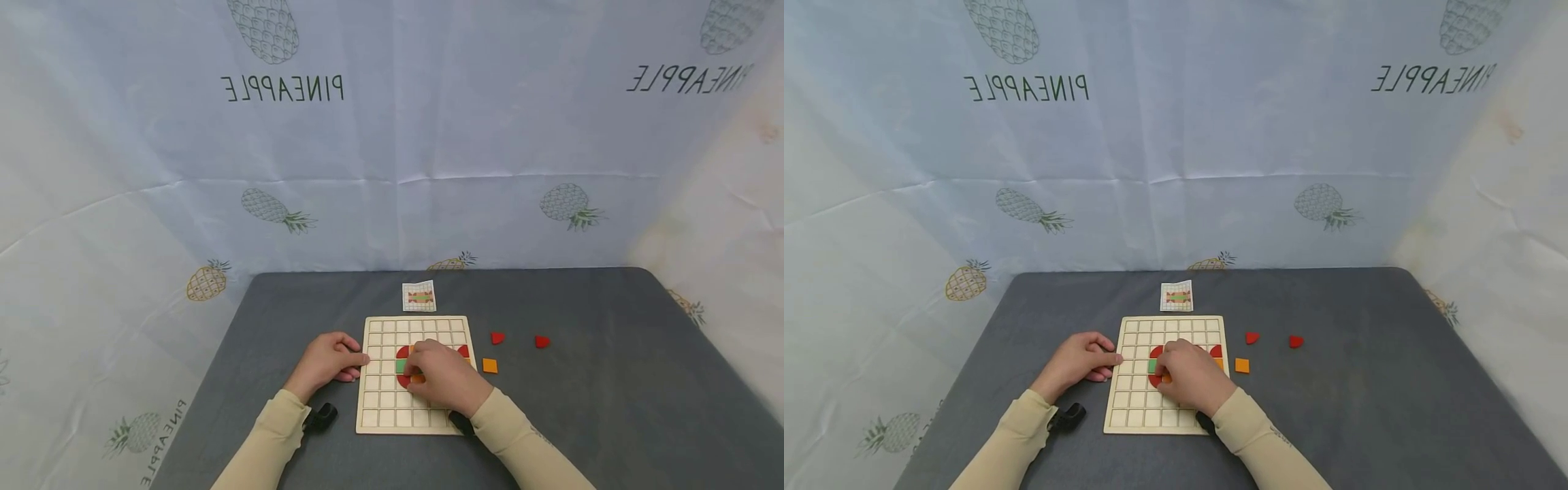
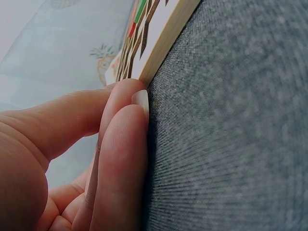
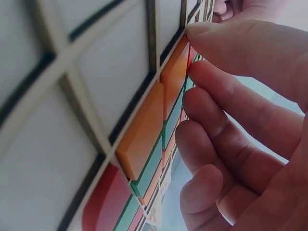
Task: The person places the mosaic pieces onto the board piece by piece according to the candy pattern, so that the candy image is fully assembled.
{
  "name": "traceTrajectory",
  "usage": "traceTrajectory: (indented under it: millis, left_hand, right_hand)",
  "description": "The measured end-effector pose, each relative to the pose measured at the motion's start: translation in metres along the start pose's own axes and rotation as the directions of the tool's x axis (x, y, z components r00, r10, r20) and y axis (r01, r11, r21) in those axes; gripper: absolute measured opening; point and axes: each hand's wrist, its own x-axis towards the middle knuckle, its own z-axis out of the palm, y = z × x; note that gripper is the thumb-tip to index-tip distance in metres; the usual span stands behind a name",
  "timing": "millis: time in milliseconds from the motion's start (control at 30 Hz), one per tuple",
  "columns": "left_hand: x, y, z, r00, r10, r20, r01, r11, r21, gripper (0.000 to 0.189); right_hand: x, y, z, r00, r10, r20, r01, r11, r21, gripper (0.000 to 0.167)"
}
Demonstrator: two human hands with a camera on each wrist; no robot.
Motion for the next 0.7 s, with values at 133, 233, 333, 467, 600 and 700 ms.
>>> traceTrajectory:
  millis: [133, 233, 333, 467, 600, 700]
  left_hand:
    - [-0.0001, -0.0005, -0.0001, 1.000, 0.000, -0.001, 0.000, 1.000, 0.000, 0.034]
    - [0.0002, -0.0004, -0.0001, 1.000, 0.004, -0.002, -0.004, 1.000, 0.000, 0.034]
    - [0.0005, -0.0006, -0.0003, 1.000, 0.010, -0.004, -0.010, 1.000, 0.000, 0.034]
    - [0.0008, -0.0013, -0.0004, 1.000, 0.016, -0.003, -0.016, 1.000, -0.001, 0.034]
    - [0.0009, -0.0021, -0.0005, 1.000, 0.017, 0.000, -0.017, 1.000, -0.001, 0.034]
    - [0.0005, -0.0020, -0.0007, 1.000, 0.017, 0.002, -0.017, 1.000, -0.002, 0.034]
  right_hand:
    - [0.0006, 0.0002, 0.0007, 1.000, 0.004, 0.005, -0.004, 1.000, -0.003, 0.009]
    - [0.0008, 0.0006, 0.0008, 1.000, 0.005, 0.003, -0.005, 1.000, -0.002, 0.008]
    - [0.0006, 0.0008, 0.0003, 1.000, 0.004, 0.000, -0.004, 1.000, -0.004, 0.008]
    - [-0.0005, 0.0007, -0.0013, 1.000, 0.013, -0.001, -0.013, 1.000, -0.005, 0.008]
    - [-0.0013, 0.0000, -0.0039, 0.999, 0.037, 0.001, -0.037, 0.999, 0.000, 0.009]
    - [-0.0012, -0.0010, -0.0058, 0.999, 0.044, 0.004, -0.044, 0.999, -0.002, 0.010]
